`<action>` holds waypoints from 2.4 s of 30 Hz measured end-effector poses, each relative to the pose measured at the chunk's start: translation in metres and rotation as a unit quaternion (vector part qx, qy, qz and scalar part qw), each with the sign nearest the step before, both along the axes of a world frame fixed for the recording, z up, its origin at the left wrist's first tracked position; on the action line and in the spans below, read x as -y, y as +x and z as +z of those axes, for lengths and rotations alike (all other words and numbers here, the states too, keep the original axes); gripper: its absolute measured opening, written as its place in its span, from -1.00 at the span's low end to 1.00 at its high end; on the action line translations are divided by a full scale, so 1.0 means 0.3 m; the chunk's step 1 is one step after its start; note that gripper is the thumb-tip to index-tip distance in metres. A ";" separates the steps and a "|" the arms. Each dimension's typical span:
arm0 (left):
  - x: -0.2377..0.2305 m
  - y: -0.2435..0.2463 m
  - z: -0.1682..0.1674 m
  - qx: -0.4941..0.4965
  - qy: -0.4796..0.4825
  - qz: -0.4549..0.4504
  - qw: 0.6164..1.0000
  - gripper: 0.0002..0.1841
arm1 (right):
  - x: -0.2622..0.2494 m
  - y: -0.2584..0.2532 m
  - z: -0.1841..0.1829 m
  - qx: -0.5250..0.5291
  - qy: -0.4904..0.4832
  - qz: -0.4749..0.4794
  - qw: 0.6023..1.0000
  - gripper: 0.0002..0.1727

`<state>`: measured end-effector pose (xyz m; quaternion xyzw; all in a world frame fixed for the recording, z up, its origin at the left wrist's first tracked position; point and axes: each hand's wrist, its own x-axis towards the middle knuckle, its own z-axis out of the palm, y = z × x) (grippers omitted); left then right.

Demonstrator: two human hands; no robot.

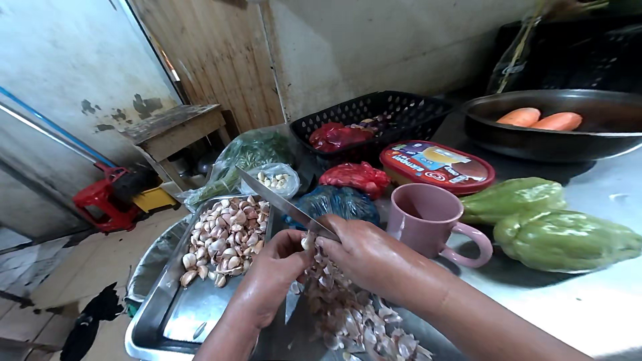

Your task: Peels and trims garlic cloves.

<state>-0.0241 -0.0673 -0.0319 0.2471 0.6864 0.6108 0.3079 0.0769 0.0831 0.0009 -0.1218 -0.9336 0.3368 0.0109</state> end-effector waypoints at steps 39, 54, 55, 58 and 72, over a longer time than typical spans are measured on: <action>-0.014 0.005 -0.095 -0.698 -0.081 0.168 0.691 -0.79 | -0.005 -0.016 -0.045 -0.029 0.002 0.004 1.000 -0.62; -0.008 -0.013 -0.029 -0.151 -0.013 0.132 0.980 -0.84 | -0.036 -0.015 -0.032 -0.044 -0.044 -0.038 0.997 -0.66; -0.005 -0.020 -0.028 -0.144 0.007 0.136 0.980 -0.84 | -0.044 -0.013 -0.030 -0.049 -0.050 -0.053 0.996 -0.65; -0.018 -0.076 0.037 -0.170 -0.015 0.160 0.972 -0.82 | -0.069 -0.007 -0.036 -0.100 -0.046 -0.084 0.990 -0.67; -0.113 -0.363 0.264 -0.299 -0.146 0.175 0.927 -0.66 | -0.067 0.010 -0.048 -0.111 -0.056 -0.041 0.991 -0.79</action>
